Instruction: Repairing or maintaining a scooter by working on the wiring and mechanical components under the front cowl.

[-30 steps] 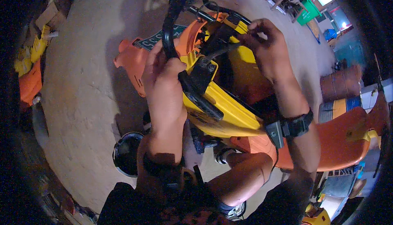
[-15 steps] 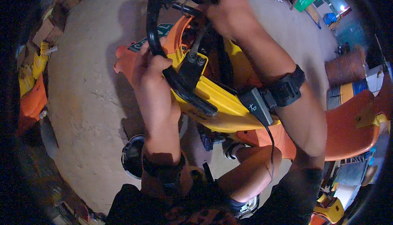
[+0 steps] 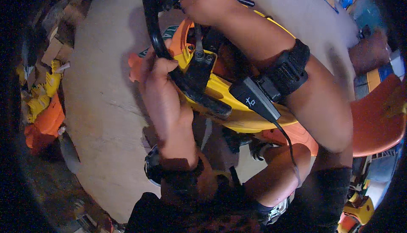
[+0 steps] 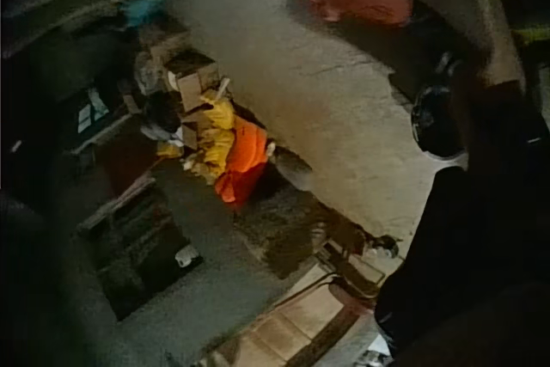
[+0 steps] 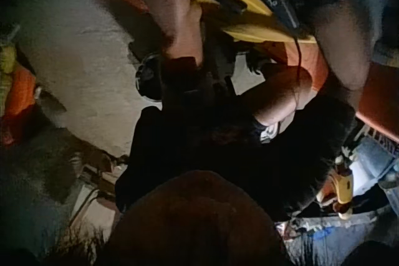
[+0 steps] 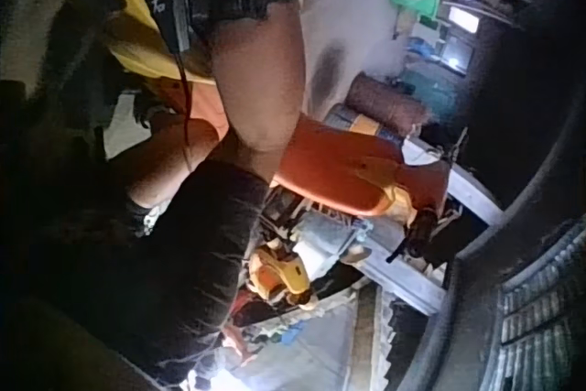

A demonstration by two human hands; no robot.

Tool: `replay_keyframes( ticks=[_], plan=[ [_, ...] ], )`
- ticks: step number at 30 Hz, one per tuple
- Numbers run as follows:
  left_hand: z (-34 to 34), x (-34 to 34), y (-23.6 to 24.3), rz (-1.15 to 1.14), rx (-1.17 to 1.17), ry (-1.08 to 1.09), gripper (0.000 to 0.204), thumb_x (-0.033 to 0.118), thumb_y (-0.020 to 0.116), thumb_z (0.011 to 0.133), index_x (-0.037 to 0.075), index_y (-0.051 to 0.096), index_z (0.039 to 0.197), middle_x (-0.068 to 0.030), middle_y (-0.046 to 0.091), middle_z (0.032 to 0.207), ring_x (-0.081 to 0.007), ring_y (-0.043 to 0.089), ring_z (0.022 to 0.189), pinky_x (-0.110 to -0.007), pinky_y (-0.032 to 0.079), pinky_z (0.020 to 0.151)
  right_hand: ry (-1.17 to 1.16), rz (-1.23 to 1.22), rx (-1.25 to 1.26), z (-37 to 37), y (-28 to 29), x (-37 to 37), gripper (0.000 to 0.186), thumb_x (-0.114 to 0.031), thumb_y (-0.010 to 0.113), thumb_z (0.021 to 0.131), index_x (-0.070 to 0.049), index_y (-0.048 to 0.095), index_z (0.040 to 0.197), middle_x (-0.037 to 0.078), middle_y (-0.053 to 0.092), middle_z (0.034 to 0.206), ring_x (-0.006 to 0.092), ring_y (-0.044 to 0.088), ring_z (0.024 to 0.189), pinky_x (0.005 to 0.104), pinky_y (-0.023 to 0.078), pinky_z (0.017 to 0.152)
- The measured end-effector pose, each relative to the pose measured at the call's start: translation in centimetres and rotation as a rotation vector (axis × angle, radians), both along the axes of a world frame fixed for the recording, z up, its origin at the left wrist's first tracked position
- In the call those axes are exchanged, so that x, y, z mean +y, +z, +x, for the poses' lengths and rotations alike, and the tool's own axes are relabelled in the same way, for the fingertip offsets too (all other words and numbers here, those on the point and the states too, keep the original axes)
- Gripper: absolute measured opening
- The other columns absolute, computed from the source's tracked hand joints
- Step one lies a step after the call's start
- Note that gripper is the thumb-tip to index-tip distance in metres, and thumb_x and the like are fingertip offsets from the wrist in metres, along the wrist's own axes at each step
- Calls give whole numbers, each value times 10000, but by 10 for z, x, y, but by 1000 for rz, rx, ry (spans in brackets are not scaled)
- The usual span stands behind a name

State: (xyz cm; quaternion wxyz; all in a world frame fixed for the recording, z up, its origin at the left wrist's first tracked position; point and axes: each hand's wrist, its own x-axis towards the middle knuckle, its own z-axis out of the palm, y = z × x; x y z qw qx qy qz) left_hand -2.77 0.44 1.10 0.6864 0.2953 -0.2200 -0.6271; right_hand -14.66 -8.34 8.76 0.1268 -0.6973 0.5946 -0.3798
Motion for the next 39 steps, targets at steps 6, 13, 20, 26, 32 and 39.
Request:
replay_keyframes(
  ticks=[6, 13, 20, 26, 32, 39],
  plan=[
    [0, 1, 1, -10, -22, 5, 324, -19, 500, 752, -9, 555, 1071, -25, 563, 965, -112, 532, 856, -232, 422, 797, 57, -146, 112, 12, -5, 19, 308, 41, 570, 722, 34, 507, 1023, 280, 593, 965, 433, 577, 984, 446, 465, 832],
    [-2, 2, 3, -1, -25, -3, 346, -29, 476, 748, -8, 555, 1084, -26, 563, 981, -122, 534, 875, -238, 422, 803, 82, -102, 268, 7, 7, 17, 343, 26, 594, 720, 43, 500, 1049, 294, 596, 979, 446, 562, 1013, 457, 465, 854],
    [-1, 1, 1, -9, -56, 12, 382, -36, 471, 744, -15, 548, 1118, -38, 578, 1012, -128, 556, 901, -246, 436, 815, 123, 109, 174, 8, 8, 23, 374, -15, 623, 737, 54, 496, 1082, 287, 599, 1007, 420, 583, 1002, 427, 480, 841],
    [1, -2, -1, -45, -117, 3, 261, 66, 513, 755, 2, 580, 999, -61, 556, 961, -170, 559, 878, -270, 450, 783, 123, 83, 116, 3, 13, 35, 437, -63, 666, 739, 57, 495, 1123, 269, 600, 1052, 391, 580, 1030, 403, 465, 883],
    [11, 1, -2, -77, -141, 4, 314, 122, 502, 806, -14, 554, 1084, -121, 575, 1092, -215, 563, 1016, -303, 442, 853, 182, 157, 57, -5, 27, 41, 433, -83, 665, 758, 55, 492, 1129, 234, 615, 1009, 322, 607, 963, 376, 477, 848],
    [23, 10, 0, -116, -134, 122, 327, 127, 499, 813, -13, 542, 1105, -131, 565, 1118, -224, 551, 1043, -314, 431, 873, 170, 114, -435, -14, 36, 62, 437, -11, 578, 821, 58, 402, 1215, 139, 617, 914, 187, 611, 795, 278, 496, 684]
  ],
)
